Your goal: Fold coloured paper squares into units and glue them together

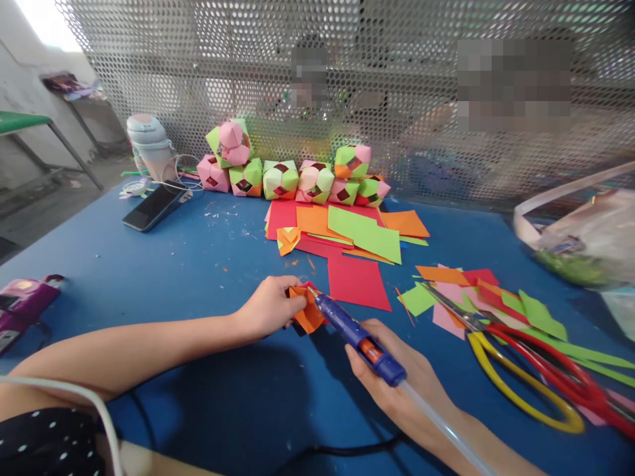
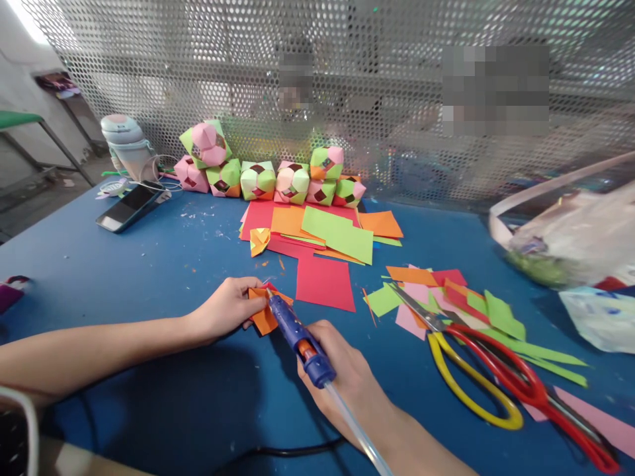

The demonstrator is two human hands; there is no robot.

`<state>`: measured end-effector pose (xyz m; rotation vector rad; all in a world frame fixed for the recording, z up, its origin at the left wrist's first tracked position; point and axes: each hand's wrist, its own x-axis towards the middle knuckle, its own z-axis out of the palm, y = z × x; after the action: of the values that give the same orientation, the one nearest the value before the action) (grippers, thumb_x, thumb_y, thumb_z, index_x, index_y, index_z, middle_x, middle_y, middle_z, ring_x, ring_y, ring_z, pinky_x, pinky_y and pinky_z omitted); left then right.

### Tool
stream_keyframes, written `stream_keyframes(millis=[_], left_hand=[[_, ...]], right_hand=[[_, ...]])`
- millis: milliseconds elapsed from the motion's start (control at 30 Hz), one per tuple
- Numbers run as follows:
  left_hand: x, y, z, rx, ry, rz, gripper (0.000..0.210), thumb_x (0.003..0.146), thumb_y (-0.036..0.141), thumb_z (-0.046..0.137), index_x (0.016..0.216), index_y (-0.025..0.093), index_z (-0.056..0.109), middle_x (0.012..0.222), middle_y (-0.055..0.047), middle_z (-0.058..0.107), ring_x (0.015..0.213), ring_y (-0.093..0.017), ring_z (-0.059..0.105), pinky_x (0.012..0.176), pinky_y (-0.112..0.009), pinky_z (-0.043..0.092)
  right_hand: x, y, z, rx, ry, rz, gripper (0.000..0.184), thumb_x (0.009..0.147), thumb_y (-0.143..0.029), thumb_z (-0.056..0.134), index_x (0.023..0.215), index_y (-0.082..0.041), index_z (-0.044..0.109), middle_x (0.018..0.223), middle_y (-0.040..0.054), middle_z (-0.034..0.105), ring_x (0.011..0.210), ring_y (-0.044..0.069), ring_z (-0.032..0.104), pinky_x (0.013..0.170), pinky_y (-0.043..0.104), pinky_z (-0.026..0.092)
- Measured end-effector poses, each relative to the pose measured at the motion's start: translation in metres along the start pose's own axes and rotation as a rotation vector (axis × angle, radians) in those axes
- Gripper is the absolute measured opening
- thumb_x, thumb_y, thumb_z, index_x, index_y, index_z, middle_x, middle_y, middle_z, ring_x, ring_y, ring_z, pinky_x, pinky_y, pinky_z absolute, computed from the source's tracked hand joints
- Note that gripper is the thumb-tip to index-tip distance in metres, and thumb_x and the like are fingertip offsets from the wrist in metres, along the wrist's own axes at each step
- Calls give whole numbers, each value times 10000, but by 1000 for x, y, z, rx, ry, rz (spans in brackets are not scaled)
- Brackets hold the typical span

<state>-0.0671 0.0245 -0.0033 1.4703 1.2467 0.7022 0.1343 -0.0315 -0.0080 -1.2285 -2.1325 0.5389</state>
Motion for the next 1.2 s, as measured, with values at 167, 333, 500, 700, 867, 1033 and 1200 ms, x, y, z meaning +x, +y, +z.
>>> stream_keyframes(millis=[167,333,500,700,867,1033,1200], left_hand=[[-1,-1,1,70,24,23,89,724,205,472,675,159,531,464,55,462,370,-69,425,364,-168,308],[-1,-1,0,106,28,30,93,725,204,468,682,161,539,454,56,457,378,-78,427,374,-177,292],[-1,0,-1,157,38,85,104,718,189,478,650,158,551,471,52,470,422,-80,425,415,-188,280],[-1,0,-1,193,43,109,119,717,173,470,671,154,578,480,49,476,444,-86,424,435,-194,285],[-1,-1,-1,214,49,124,110,726,189,476,657,158,556,495,48,479,457,-87,430,441,-193,286],[-1,-1,-1,200,73,118,115,720,208,491,633,155,544,509,42,485,471,-91,434,442,-195,290],[-2,-1,-1,226,67,140,111,724,197,481,636,161,538,503,51,452,479,-90,414,451,-199,278]], right_hand=[[-2,2,3,-30,5,12,38,837,-212,464,865,-235,453,689,-22,532,527,115,528,477,214,403],[-3,4,3,-47,17,10,32,836,-226,467,859,-240,451,674,-18,542,499,117,522,451,219,393],[-3,6,3,-80,29,-2,59,828,-199,466,863,-242,446,670,-22,540,510,121,531,488,222,411],[-4,6,3,-88,23,-12,53,828,-209,472,865,-240,449,655,-32,539,489,120,542,468,218,403],[-7,9,2,-104,40,-11,73,819,-187,480,865,-238,454,642,-36,530,519,129,557,497,219,414],[-10,11,0,-122,39,24,73,822,-198,488,872,-240,455,641,-31,536,525,133,558,497,219,415],[-8,9,2,-114,40,-12,85,817,-177,483,863,-239,449,643,-27,536,536,133,557,513,218,424]])
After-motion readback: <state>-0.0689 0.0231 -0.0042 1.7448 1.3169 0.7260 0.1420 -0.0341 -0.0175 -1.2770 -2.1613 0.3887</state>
